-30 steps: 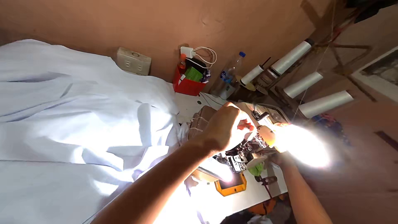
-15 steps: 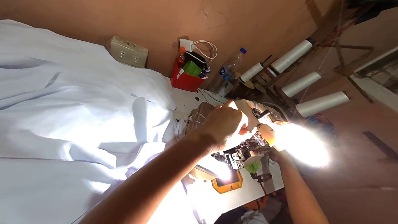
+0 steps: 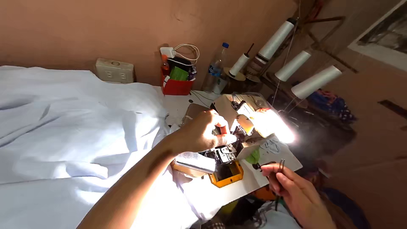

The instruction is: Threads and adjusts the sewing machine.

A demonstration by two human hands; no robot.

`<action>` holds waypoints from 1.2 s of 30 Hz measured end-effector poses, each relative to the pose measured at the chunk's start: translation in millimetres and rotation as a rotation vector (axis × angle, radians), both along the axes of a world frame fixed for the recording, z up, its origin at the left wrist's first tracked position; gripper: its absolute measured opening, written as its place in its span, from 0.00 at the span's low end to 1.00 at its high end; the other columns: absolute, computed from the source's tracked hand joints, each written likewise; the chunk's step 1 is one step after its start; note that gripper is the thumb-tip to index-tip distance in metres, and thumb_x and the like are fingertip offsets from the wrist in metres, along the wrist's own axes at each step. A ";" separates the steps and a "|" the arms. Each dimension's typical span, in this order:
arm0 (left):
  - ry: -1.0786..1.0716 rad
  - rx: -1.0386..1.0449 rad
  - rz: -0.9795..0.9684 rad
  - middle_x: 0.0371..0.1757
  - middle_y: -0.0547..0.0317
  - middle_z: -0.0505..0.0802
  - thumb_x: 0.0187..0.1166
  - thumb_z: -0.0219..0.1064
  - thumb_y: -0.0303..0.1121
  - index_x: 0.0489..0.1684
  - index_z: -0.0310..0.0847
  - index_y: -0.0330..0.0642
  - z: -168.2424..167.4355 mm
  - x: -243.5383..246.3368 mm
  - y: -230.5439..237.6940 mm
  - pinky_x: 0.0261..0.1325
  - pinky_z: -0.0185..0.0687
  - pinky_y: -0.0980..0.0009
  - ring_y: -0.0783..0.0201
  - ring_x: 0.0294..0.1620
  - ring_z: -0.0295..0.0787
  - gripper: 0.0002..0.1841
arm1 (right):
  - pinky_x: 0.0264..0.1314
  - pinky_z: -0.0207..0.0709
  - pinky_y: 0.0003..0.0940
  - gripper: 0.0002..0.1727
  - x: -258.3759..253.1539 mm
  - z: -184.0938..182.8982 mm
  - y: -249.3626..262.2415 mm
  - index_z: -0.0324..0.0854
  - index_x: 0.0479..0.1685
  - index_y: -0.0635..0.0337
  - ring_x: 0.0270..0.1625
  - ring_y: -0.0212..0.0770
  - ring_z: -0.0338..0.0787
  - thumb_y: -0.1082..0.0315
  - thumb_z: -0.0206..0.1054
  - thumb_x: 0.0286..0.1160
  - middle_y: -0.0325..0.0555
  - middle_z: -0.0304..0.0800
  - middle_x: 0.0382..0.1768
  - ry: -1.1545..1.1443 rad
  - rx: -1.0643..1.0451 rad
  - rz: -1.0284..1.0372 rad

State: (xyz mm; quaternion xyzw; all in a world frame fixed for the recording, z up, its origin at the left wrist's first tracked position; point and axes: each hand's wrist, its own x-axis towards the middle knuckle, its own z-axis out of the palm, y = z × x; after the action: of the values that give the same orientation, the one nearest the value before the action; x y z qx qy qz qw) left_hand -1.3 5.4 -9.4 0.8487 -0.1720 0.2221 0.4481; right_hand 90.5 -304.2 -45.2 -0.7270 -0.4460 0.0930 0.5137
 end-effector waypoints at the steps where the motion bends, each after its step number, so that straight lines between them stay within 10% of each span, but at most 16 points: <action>1: 0.045 -0.039 -0.033 0.36 0.63 0.92 0.73 0.69 0.35 0.25 0.89 0.39 -1.0 0.8 -1.1 0.53 0.76 0.79 0.78 0.48 0.85 0.11 | 0.34 0.73 0.10 0.19 -7.7 -1.3 12.0 0.87 0.58 0.43 0.33 0.12 0.78 0.51 0.49 0.93 0.18 0.87 0.41 -0.005 0.067 0.051; 5: 0.134 -0.099 -0.084 0.39 0.65 0.92 0.74 0.73 0.36 0.29 0.90 0.38 -3.2 1.1 -15.5 0.51 0.74 0.84 0.82 0.48 0.82 0.10 | 0.24 0.65 0.09 0.17 -26.7 -8.5 66.2 0.85 0.62 0.54 0.24 0.13 0.70 0.57 0.56 0.90 0.22 0.80 0.32 0.353 0.347 0.200; 10: 0.083 0.006 0.002 0.41 0.56 0.90 0.75 0.71 0.36 0.28 0.88 0.34 3.2 -4.5 -29.2 0.57 0.71 0.78 0.73 0.53 0.80 0.13 | 0.18 0.64 0.09 0.08 -34.6 -4.1 93.2 0.85 0.37 0.49 0.18 0.14 0.71 0.57 0.70 0.78 0.23 0.79 0.24 1.110 0.431 0.396; 23: 0.138 -0.034 0.144 0.40 0.53 0.91 0.77 0.67 0.35 0.33 0.87 0.32 2.2 -6.1 -45.8 0.49 0.74 0.81 0.76 0.43 0.82 0.13 | 0.16 0.58 0.09 0.13 -38.4 -7.2 88.1 0.86 0.31 0.51 0.14 0.13 0.65 0.73 0.58 0.80 0.24 0.77 0.18 0.939 0.491 0.222; 29: 0.327 -0.339 0.032 0.43 0.70 0.91 0.88 0.53 0.31 0.45 0.88 0.35 4.3 -3.8 -41.8 0.53 0.80 0.83 0.86 0.45 0.84 0.15 | 0.16 0.57 0.08 0.13 -36.5 -11.9 87.7 0.87 0.35 0.47 0.15 0.12 0.65 0.72 0.58 0.81 0.20 0.75 0.16 0.881 0.499 0.230; 36: 0.362 -0.285 -0.199 0.50 0.70 0.94 0.76 0.69 0.29 0.46 0.91 0.39 -7.3 2.4 -32.0 0.49 0.85 0.86 0.87 0.47 0.88 0.08 | 0.17 0.59 0.08 0.11 -31.3 -14.1 88.2 0.88 0.38 0.49 0.15 0.12 0.67 0.70 0.60 0.83 0.23 0.79 0.19 0.871 0.571 0.250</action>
State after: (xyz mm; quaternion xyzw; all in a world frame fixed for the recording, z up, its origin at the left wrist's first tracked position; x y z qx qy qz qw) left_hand 1.2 -26.7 -16.6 0.7819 -0.1387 0.0434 0.6062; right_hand 59.2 -216.1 -59.2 -0.3938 -0.2824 0.3214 0.8136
